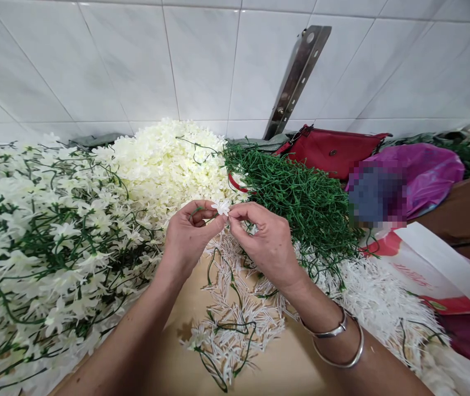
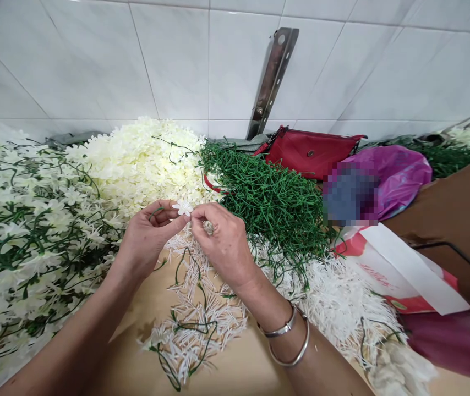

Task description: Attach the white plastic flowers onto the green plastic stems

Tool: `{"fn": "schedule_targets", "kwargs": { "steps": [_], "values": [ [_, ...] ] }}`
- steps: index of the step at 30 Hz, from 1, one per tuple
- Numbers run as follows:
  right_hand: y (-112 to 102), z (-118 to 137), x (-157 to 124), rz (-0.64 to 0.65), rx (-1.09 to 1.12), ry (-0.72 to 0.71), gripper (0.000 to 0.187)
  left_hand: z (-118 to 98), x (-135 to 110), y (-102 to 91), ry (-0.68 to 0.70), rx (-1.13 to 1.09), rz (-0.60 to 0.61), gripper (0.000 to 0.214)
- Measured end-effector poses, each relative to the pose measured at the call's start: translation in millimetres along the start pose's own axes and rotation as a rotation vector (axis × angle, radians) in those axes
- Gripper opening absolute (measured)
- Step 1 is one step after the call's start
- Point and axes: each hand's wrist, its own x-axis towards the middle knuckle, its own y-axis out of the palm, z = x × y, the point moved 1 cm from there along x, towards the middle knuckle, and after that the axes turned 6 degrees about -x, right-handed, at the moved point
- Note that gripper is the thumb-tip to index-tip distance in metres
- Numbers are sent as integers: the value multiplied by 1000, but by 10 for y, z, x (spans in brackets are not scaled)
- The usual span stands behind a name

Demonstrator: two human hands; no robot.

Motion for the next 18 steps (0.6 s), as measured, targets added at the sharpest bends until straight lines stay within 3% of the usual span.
{"fn": "schedule_targets", "kwargs": {
  "steps": [9,18],
  "values": [
    [-12,-57,21,10,102,67,11,23,46,-20,-71,-104,11,43],
    [-34,-65,50,37,99,23,9,-5,42,-28,-48,-69,-16,46]
  ]
}}
